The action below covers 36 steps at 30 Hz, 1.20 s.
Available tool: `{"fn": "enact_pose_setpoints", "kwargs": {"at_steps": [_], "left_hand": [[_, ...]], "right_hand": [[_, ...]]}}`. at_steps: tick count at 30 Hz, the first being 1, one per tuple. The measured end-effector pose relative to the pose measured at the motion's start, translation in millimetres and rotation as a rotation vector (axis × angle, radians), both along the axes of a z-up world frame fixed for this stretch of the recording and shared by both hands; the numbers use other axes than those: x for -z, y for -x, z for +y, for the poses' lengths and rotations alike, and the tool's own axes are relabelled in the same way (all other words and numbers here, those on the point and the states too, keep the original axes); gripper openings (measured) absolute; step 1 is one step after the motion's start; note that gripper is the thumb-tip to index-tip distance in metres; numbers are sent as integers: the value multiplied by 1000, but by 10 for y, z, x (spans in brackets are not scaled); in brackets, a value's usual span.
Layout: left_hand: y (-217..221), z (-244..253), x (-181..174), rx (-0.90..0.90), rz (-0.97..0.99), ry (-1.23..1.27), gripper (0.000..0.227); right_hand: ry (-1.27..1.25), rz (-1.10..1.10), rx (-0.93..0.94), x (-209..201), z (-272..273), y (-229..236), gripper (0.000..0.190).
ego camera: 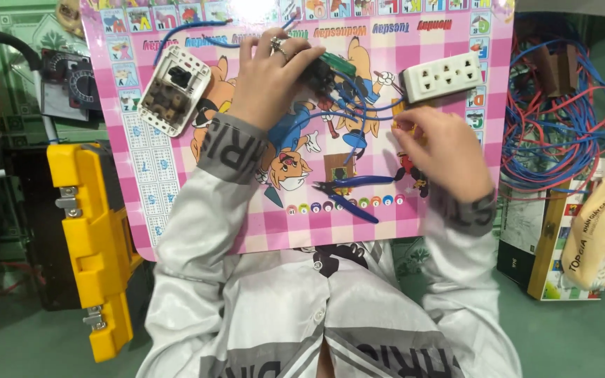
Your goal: The person uses a screwdriver to tighten connections on a black electrical component and then uses pliers to strip the insulation from blue wires. They continue to manipulate the wires and components on a pink checkered mat.
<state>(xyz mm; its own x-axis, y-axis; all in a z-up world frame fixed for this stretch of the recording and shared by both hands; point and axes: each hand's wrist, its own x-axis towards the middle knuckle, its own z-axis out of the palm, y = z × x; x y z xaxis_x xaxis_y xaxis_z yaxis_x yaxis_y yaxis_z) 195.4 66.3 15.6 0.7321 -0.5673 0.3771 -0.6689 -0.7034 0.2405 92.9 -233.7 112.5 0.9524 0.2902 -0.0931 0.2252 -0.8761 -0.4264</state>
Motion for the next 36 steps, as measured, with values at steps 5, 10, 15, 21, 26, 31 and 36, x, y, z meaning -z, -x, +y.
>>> {"fn": "enact_pose_setpoints", "kwargs": {"at_steps": [5, 10, 15, 21, 26, 31, 36], "left_hand": [[80, 14, -69, -132, -125, 26, 57], [575, 21, -184, -90, 35, 221, 30], [833, 56, 41, -77, 50, -10, 28], [745, 277, 159, 59, 188, -7, 25], [703, 327, -71, -2, 115, 45, 10], [665, 290, -226, -62, 69, 217, 9], [308, 218, -199, -108, 10, 240, 17]], "right_hand": [[-289, 139, 41, 10, -136, -391, 17], [-828, -203, 255, 466, -410, -404, 9], [-307, -271, -18, 237, -590, -407, 46], [-73, -192, 77, 497, -883, -465, 58], [-179, -262, 174, 482, -990, -438, 57], [-185, -278, 216, 571, -1204, -410, 55], [-244, -265, 214, 594, -1226, -448, 54]]}}
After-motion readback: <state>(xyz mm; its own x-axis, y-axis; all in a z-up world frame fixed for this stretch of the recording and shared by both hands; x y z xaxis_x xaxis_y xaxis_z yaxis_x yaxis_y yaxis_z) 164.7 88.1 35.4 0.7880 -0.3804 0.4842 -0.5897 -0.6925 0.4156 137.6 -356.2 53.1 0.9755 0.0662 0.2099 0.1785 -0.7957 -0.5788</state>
